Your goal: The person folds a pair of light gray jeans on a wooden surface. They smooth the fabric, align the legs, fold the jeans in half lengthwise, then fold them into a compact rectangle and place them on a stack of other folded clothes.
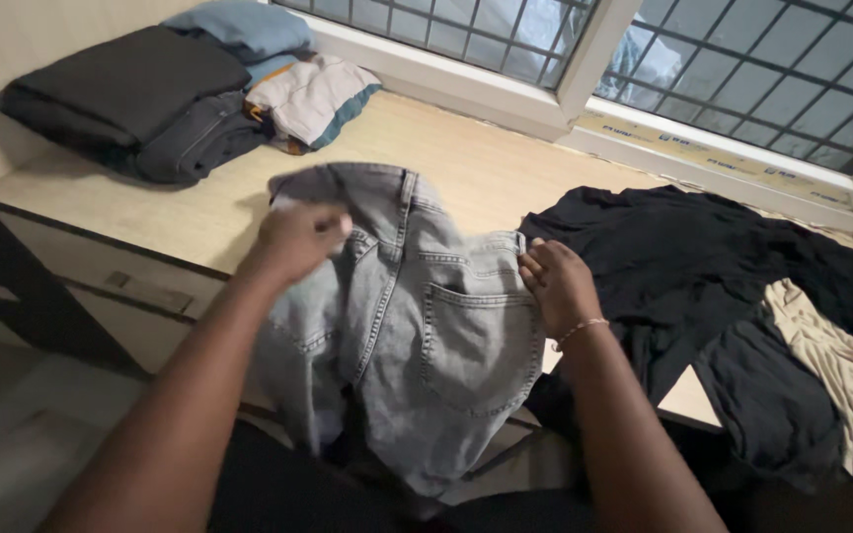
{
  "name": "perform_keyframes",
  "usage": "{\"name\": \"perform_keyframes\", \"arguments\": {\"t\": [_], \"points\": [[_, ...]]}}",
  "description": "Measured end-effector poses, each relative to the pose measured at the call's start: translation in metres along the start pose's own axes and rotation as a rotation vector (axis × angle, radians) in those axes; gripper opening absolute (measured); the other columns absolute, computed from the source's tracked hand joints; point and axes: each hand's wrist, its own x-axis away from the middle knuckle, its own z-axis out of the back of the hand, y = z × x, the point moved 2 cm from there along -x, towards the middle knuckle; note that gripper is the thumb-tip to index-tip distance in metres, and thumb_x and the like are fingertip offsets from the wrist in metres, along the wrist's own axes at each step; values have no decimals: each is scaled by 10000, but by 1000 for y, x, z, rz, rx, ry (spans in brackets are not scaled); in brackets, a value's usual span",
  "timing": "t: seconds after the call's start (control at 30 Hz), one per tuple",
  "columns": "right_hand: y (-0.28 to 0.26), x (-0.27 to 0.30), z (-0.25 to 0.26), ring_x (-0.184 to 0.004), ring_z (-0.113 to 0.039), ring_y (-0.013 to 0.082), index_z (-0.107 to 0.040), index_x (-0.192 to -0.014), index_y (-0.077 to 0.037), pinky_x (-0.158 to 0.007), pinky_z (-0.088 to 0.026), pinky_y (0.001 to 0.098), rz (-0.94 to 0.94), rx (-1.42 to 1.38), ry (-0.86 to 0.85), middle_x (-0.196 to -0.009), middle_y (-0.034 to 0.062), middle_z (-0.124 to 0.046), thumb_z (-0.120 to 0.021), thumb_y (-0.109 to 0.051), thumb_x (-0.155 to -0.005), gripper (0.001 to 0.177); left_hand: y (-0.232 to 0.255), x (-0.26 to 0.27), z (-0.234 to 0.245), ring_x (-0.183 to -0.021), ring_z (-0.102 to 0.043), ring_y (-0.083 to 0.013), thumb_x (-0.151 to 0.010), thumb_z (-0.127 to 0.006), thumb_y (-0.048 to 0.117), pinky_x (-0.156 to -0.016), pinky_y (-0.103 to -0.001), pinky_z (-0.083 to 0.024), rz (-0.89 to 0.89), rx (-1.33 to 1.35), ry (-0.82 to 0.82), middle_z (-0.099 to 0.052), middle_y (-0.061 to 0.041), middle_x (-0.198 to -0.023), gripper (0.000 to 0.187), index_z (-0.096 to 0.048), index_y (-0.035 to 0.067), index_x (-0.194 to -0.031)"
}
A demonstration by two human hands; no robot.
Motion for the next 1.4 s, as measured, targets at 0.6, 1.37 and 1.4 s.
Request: {"name": "perform_keyframes", "arguments": {"t": [0.6, 1.37, 1.4], "points": [[-27, 80, -68, -1195, -604, 466, -432, -1470, -30, -969, -526, 520, 5, 1712, 258, -1361, 295, -538, -699, -801, -723, 1106, -29, 49, -10, -1171, -526, -472, -778, -792, 421, -984, -614, -333, 115, -297, 624, -656, -246, -1177, 616, -643, 1, -1203], [-225, 40, -29, -1166, -651, 178, -600, -1381, 56, -1031, -527, 313, 827, 781, -238, -1280, 93, -698, -529, -138, -1201, 274, 11, -1, 179, -1165, -684, -227, -836, -820, 513, -911, -453, -588, -404, 1145, -330, -696, -113, -1305, 780, -619, 50, -1431], [-232, 32, -25, -1163, -664, 165, -589, -1413, 52, -1024, -537, 305, 700, 625, -284, -1310, 93, -692, -539, -158, -1189, 311, 11, -2, 179, -1175, -669, -247, -857, -847, 452, -903, -488, -579, -427, 1160, -358, -680, -134, -1329, 756, -619, 39, -1448]]}}
